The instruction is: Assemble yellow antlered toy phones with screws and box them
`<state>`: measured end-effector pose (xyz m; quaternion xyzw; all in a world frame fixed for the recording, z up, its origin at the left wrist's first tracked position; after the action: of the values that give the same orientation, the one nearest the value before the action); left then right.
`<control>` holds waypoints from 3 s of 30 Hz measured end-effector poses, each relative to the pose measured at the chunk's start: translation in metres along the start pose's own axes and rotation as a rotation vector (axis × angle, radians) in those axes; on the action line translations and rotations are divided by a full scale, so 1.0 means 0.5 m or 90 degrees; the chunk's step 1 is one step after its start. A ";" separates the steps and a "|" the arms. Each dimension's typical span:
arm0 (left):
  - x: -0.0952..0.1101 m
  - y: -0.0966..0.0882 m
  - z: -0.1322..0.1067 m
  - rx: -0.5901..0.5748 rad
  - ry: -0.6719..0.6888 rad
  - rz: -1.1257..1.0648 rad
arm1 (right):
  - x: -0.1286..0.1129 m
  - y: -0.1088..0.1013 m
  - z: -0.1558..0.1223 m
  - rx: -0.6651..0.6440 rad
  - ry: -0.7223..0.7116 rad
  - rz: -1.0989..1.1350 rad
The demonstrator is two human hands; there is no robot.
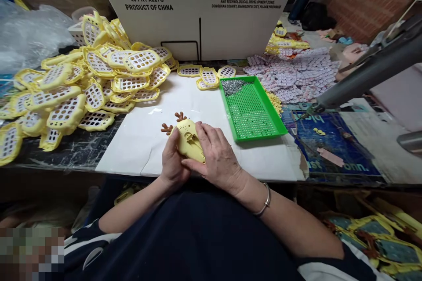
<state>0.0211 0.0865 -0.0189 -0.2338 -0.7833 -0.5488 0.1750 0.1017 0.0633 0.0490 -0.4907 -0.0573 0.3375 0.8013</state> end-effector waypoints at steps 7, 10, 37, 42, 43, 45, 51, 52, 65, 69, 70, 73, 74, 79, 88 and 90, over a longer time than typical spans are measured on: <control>0.009 0.023 0.003 -0.038 0.041 -0.031 | 0.007 -0.008 0.015 -0.035 0.024 -0.018; 0.004 0.022 0.005 -0.034 0.033 -0.021 | 0.010 -0.017 0.025 -0.052 0.032 -0.006; 0.006 -0.004 0.018 0.016 0.078 0.026 | 0.026 -0.005 0.046 -0.191 0.075 0.060; -0.008 0.001 0.012 -0.034 0.023 0.034 | 0.020 0.000 0.039 -0.190 0.050 0.045; -0.004 0.003 0.009 -0.051 0.037 0.040 | 0.019 0.001 0.037 -0.182 0.041 0.068; 0.012 0.005 0.003 -0.072 0.095 0.069 | 0.017 -0.001 0.032 -0.154 0.022 0.121; 0.031 0.013 -0.006 -0.102 0.154 0.152 | 0.003 -0.013 0.019 -0.071 -0.015 0.083; 0.030 0.011 -0.006 -0.105 0.151 0.153 | 0.000 -0.016 0.018 -0.063 -0.020 0.057; 0.014 -0.020 -0.085 -0.267 -0.087 0.309 | 0.052 -0.017 -0.015 -0.164 0.247 0.414; -0.001 -0.039 -0.097 -0.313 -0.156 0.348 | 0.055 -0.002 -0.040 -0.191 0.350 0.508; -0.002 -0.041 -0.099 -0.325 -0.160 0.370 | 0.055 0.004 -0.047 -0.207 0.374 0.532; 0.000 -0.036 -0.106 -0.357 -0.151 0.449 | 0.050 0.017 -0.064 -0.262 0.414 0.575; 0.001 -0.032 -0.109 -0.364 -0.145 0.474 | 0.049 0.018 -0.068 -0.269 0.418 0.578; 0.002 -0.016 -0.120 -0.364 -0.134 0.570 | 0.065 0.011 -0.089 -0.201 0.481 0.616; 0.005 0.020 -0.132 -0.476 -0.090 0.818 | 0.060 0.013 -0.090 -0.228 0.513 0.704; 0.004 0.026 -0.134 -0.499 -0.089 0.857 | 0.056 0.006 -0.077 -0.249 0.482 0.673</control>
<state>0.0279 0.0274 0.0146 -0.7375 -0.2311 -0.5449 0.3252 0.1380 0.0519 0.0202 -0.6729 0.4150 0.4723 0.3897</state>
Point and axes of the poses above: each hand's wrist, its own z-axis towards the middle knuckle, its own y-axis out of the palm, x = y × z, the point moved 8 cm from there along z, towards the middle knuckle, and after that the axes turned 1 degree about -x, right-handed, at the moved point
